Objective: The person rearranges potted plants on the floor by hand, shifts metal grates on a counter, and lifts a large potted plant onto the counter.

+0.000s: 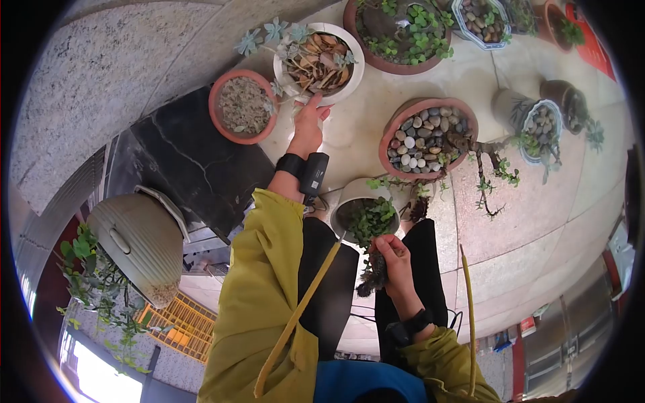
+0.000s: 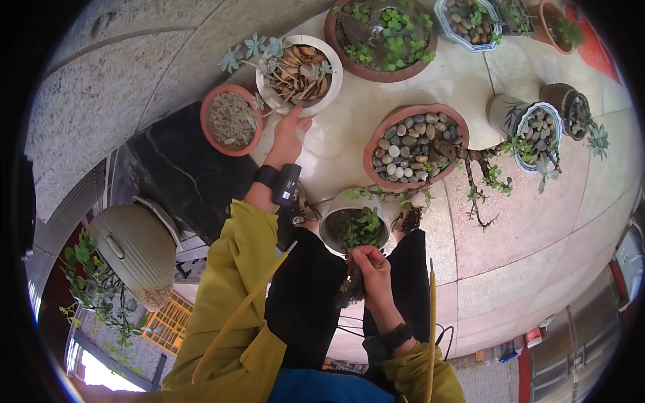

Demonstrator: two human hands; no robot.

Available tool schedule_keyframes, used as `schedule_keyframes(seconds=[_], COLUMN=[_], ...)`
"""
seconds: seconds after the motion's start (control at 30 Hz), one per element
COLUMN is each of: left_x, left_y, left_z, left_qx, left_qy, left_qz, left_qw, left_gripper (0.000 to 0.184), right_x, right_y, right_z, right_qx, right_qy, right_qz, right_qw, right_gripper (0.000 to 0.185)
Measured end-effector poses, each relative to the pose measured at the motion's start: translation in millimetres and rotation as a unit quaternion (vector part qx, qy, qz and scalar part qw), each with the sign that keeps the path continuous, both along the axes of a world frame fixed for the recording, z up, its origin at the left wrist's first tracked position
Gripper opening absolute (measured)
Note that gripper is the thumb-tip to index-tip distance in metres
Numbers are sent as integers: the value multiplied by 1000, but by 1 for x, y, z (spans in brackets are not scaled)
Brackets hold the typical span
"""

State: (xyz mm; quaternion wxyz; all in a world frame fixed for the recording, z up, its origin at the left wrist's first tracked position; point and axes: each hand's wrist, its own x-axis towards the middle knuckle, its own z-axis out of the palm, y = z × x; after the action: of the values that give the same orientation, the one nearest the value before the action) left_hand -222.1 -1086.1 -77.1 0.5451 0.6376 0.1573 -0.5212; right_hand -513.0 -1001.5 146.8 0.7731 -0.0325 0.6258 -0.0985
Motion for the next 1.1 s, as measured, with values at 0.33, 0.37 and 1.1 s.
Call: schedule_keyframes(seconds=[0.33,0.37,1.1], left_x=[0,1,-7], left_y=[2,1,102], left_z=[-5,-5,9], left_qx=[4,11,40], left_qy=[-11,-11,-120], left_qz=[24,11,-14], left_qw=[1000,1000,992], left_gripper=[34,36,44], right_x=[6,7,25], right_y=[6,6,32], right_z=[-1,-2,-20], right_qx=[-1,-5,-5], right_qy=[3,8,11], right_qz=[9,17,128], right_qw=[1000,1000,992], right_gripper=[11,13,14])
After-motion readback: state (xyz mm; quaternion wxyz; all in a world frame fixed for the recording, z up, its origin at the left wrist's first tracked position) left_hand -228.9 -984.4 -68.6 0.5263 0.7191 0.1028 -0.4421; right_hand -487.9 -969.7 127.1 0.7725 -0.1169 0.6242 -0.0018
